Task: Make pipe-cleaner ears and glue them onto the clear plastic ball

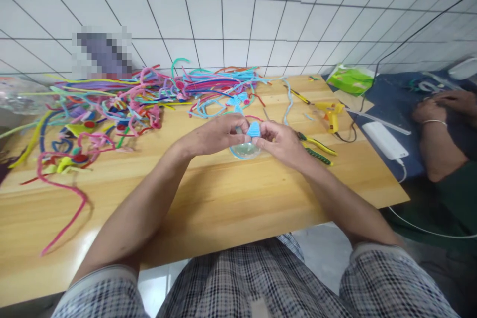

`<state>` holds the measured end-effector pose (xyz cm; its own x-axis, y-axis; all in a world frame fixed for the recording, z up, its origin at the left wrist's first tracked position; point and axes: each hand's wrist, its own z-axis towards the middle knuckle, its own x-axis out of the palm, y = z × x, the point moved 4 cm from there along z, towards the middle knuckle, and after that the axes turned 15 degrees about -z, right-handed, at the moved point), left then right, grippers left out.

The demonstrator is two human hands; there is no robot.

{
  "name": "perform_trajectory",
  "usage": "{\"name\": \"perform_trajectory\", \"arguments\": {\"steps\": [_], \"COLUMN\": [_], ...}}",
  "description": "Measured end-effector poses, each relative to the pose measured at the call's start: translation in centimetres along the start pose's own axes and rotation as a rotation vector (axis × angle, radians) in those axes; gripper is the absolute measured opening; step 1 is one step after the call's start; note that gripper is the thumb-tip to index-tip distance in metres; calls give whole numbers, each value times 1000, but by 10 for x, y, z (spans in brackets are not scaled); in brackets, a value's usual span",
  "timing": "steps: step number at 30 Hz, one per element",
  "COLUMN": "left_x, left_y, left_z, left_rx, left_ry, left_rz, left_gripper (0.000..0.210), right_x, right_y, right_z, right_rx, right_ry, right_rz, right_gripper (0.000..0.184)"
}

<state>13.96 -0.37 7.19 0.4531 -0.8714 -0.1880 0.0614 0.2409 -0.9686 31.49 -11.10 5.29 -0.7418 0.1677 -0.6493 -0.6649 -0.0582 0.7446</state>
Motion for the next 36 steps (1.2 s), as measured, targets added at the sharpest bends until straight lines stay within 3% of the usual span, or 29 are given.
{"name": "perform_trajectory", "arguments": {"steps": [2,4,6,7,9,11,14,16,19,25,31,36], "left_x": [5,4,2,3,5,7,15,20,26,25,20,19], "left_y": [-2,-1,9,19,43,70,93,93,84,85,105,107], "left_z": [-9,-20,-33,-37,-40,-40,-36,-34,-32,-33,-33,-34], "left_rx": [15,99,182,194,160,47,-85,-103,-89,-26,43,75], "left_ry": [-102,-383,-694,-775,-828,-834,-719,-624,-562,-616,-564,-528], "left_rz": [-31,-49,-33,-31,-57,-187,-447,-556,-615,-565,-414,-309], "left_gripper": [19,27,58,80,114,125,131,127,106,83,83,76], "right_x": [3,6,10,12,15,14,5,-3,-8,-4,-3,1], "right_y": [-6,-13,-20,-23,-28,-32,-35,-33,-29,-28,-41,-42], "right_z": [-1,-2,-2,-1,2,5,11,16,23,29,31,30], "right_rx": [25,71,114,130,153,170,173,158,110,67,13,3], "right_ry": [-9,12,40,49,45,10,-89,-140,-144,-145,-131,-106], "right_rz": [40,165,304,357,418,435,342,224,94,49,68,98], "right_gripper": [46,44,42,43,43,41,40,44,46,51,45,38]}}
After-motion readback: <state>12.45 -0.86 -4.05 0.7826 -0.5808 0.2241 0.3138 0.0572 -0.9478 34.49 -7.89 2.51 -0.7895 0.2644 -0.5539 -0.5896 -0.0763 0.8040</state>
